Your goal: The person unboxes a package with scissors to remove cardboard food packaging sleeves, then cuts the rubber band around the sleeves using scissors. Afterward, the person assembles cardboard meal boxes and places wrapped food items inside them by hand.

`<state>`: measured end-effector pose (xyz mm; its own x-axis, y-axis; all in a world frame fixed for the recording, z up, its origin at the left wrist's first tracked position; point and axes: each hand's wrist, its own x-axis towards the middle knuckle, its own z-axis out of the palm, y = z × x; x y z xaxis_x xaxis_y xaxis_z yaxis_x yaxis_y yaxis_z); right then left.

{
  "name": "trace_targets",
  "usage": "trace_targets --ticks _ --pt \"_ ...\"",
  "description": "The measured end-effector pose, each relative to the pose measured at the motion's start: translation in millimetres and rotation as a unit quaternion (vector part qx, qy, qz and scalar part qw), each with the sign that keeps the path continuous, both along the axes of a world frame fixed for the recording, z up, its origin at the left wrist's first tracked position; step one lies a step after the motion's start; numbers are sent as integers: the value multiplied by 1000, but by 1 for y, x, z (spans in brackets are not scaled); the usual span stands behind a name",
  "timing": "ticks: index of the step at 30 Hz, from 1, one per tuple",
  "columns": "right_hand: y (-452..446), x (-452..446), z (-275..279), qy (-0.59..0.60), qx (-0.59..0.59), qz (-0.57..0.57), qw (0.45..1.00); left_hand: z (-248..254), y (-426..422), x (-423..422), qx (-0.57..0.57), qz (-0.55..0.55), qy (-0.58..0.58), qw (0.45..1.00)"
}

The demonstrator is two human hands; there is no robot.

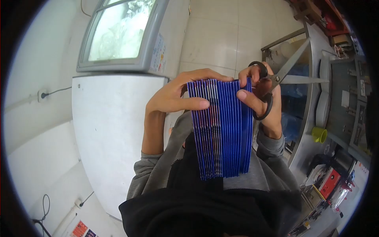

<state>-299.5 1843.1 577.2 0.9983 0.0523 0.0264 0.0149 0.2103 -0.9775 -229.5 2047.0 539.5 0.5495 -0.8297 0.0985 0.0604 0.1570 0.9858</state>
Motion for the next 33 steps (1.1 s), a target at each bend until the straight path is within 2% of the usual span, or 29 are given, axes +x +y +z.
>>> trace_targets --ticks 2,5,7,8,11,13,15,18,20,24,27,29,30,31,33 --pt "-4 25 0 -2 -36 -9 999 0 -4 29 -7 -11 -10 1000" --pt "-14 53 0 9 -11 -38 999 -2 -15 64 -20 -34 -13 999" --pt "-20 67 -2 -58 -74 -101 990 -2 -23 80 -44 -42 6 998" --pt "-22 75 1 -54 -74 -104 990 -4 -28 90 -44 -45 9 998" --pt "-30 102 5 -54 -74 -225 970 -11 -45 119 -63 -58 24 996" --pt "-46 121 -8 -36 -33 -82 995 -9 -54 140 -43 -74 47 995" --pt "-56 139 -8 -14 -38 -111 993 -8 -68 162 -38 -81 50 995" --pt "-70 173 -11 -33 -41 -94 994 -10 -84 195 -29 -89 70 993" --pt "-78 194 -9 -44 -100 -108 988 -8 -93 220 -25 -91 84 992" --pt "-127 239 -7 -52 -95 -119 987 -1 -147 274 -27 -120 72 990" --pt "-171 271 -6 -70 -74 -178 979 -1 -199 314 -41 -138 67 987" --pt "-193 293 -5 -99 -71 -274 954 -8 -226 340 -54 -153 62 985" --pt "-209 299 -10 -85 -99 -230 964 -12 -238 351 -51 -159 46 985" --pt "-221 308 -11 -84 -98 -236 963 -13 -251 362 -47 -162 30 985" --pt "-241 324 -11 -73 -126 -193 970 -8 -271 379 -40 -174 48 983"
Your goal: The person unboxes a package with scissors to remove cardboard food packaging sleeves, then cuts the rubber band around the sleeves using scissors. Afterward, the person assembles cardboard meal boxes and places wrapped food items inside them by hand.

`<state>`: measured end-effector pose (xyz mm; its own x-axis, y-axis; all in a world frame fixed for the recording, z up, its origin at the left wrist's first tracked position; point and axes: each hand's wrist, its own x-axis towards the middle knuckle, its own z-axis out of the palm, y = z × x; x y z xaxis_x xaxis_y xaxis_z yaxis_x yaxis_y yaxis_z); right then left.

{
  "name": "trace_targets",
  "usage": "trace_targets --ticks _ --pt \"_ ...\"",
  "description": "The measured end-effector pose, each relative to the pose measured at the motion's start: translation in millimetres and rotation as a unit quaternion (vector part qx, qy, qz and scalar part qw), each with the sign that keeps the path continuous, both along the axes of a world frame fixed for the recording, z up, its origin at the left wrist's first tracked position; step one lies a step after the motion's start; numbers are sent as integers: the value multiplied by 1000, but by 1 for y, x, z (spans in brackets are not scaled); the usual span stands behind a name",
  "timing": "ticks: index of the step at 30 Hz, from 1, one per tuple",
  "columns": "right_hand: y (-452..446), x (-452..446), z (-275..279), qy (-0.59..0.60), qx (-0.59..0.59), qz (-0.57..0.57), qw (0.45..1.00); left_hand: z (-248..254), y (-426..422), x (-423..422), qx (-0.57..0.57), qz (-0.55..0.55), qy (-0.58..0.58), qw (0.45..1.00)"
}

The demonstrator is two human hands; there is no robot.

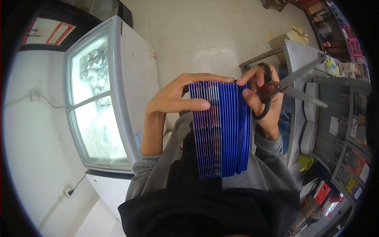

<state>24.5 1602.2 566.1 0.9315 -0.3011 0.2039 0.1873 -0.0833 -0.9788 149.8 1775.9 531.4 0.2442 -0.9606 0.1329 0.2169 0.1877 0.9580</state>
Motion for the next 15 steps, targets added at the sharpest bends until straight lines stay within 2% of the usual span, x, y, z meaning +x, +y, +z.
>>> trace_targets --ticks 5,8,10,15 --pt "-19 38 -5 -14 36 -16 999 -6 -26 43 11 -20 11 1000" --pt "-27 56 -10 6 -14 -37 999 -12 -40 64 8 -29 11 999" --pt "-34 75 -12 4 61 -63 996 -13 -52 86 17 -40 27 999" --pt "-58 129 -14 14 27 -72 997 -15 -79 153 3 -68 7 998"
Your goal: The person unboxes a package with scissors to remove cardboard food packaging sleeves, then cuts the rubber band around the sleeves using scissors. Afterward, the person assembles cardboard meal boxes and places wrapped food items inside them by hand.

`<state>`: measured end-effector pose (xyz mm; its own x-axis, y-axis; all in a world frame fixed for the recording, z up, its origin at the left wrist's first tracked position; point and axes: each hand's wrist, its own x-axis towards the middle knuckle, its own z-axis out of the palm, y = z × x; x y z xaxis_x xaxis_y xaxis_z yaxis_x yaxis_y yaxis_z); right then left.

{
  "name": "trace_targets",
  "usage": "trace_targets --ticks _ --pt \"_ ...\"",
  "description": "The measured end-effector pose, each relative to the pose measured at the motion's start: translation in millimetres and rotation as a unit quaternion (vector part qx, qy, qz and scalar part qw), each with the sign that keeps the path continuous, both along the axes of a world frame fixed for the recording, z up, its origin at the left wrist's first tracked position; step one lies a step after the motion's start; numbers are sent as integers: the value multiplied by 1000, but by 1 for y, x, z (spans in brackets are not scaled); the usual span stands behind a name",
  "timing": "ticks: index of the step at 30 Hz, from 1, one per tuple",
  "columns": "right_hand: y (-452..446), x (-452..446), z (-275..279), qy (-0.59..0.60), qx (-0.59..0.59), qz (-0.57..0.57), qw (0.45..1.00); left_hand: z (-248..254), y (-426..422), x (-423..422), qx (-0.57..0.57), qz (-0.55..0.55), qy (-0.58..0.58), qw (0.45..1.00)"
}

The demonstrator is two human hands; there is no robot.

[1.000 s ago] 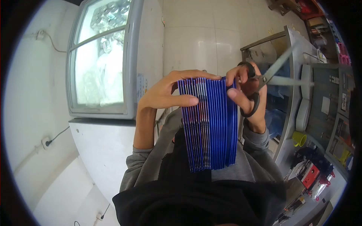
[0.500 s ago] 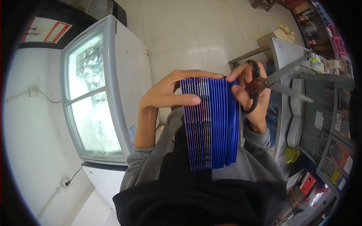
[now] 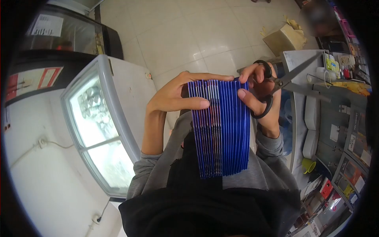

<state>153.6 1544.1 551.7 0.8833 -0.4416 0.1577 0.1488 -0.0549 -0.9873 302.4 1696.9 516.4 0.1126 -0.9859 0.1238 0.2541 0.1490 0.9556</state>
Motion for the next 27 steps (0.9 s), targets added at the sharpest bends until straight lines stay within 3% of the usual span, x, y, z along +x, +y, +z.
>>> trace_targets --ticks 5,10,14,27 --pt "-12 74 7 -30 -58 -53 996 4 -24 81 -18 -16 -11 1000" --pt "-27 159 20 -57 -17 -73 996 18 -36 163 -19 -10 -42 999" --pt "-40 213 14 -28 -30 -12 999 22 -44 217 7 -17 -35 999" --pt "-110 316 -4 -3 -45 -55 997 -8 -126 321 5 -20 -27 999"
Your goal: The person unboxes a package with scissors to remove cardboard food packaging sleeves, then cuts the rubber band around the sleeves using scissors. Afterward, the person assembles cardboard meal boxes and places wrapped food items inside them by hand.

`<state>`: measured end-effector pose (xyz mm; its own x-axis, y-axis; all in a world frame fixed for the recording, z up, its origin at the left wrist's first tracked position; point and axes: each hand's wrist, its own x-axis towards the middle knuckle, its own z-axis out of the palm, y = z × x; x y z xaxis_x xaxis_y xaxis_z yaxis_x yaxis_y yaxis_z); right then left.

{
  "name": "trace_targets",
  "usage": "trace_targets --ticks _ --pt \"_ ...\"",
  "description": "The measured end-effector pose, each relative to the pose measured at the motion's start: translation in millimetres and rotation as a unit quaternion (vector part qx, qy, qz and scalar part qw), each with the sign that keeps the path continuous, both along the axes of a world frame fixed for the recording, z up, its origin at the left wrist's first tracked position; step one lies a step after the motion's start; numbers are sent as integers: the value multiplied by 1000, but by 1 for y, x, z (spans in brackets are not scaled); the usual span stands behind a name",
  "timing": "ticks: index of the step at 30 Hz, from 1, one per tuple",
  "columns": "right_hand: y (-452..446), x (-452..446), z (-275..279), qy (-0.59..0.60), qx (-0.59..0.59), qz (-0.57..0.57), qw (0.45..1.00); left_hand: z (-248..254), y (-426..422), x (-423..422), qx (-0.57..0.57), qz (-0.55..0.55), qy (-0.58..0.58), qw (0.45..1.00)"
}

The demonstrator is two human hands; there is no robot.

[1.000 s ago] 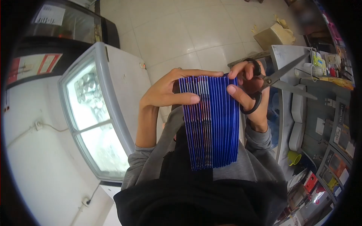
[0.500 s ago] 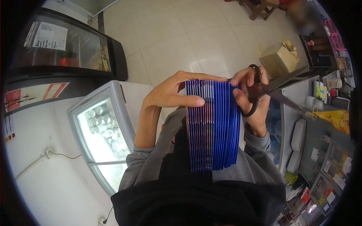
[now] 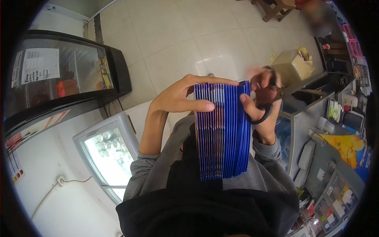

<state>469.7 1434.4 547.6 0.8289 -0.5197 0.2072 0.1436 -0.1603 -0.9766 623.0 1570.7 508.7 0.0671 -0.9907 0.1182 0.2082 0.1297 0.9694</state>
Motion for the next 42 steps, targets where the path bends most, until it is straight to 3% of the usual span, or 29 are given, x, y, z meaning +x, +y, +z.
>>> trace_targets --ticks 4,6,12,14,21,42 --pt "-51 22 3 -59 41 -58 996 0 -53 17 -6 -10 14 1000" --pt "-80 37 1 -33 -26 23 999 3 -78 36 0 -15 7 1000" --pt "-155 95 10 -53 -7 0 999 24 -159 96 16 -28 -36 999" --pt "-179 111 8 -32 -61 2 998 23 -184 115 16 -38 -42 998" --pt "-236 146 2 -37 -9 -38 999 16 -256 165 12 -76 -36 996" --pt "-376 340 15 7 -51 -204 978 14 -455 376 -20 -202 -41 978"
